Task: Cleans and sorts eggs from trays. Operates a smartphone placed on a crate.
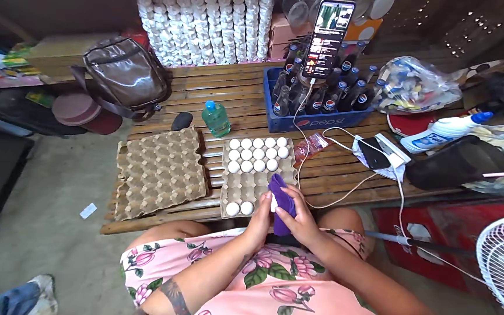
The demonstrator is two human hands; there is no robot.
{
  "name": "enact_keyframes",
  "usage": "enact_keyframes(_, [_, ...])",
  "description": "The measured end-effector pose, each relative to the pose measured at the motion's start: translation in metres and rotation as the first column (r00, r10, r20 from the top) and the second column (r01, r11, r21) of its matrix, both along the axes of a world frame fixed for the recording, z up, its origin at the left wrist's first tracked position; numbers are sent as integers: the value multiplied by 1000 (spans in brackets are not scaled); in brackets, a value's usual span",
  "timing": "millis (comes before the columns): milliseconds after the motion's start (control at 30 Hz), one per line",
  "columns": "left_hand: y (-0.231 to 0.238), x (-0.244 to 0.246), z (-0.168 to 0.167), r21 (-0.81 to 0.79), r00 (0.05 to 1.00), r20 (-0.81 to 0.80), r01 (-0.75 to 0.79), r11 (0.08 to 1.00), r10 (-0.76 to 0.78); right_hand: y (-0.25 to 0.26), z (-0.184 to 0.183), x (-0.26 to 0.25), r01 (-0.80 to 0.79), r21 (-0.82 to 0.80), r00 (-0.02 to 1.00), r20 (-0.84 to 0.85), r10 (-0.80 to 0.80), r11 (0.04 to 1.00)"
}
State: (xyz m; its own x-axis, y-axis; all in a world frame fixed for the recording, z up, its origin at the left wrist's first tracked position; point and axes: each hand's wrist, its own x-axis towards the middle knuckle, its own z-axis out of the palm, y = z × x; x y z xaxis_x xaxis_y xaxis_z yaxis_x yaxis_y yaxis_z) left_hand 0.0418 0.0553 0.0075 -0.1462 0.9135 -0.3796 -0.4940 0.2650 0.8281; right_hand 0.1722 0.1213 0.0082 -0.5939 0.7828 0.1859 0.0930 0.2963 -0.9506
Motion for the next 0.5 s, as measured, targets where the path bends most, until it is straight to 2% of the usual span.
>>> enact_keyframes(133, [-1, 4, 5, -3, 990, -64, 129, 992, -128, 12, 7, 3, 27, -40, 1000, -3, -27, 999])
enact_keyframes(267, [0, 4, 7, 58, 986, -49, 162, 985, -159, 20, 10, 6, 63, -89, 997, -37, -66, 994])
enact_keyframes(400, [1, 4, 5, 92, 999, 3, 37, 995, -37, 18, 9, 7, 42, -40, 998, -53, -44, 998])
enact_keyframes(500, [3, 2, 6, 23, 994, 68, -87, 996, 85, 8, 5, 6, -7, 45, 1000, 0, 7, 999])
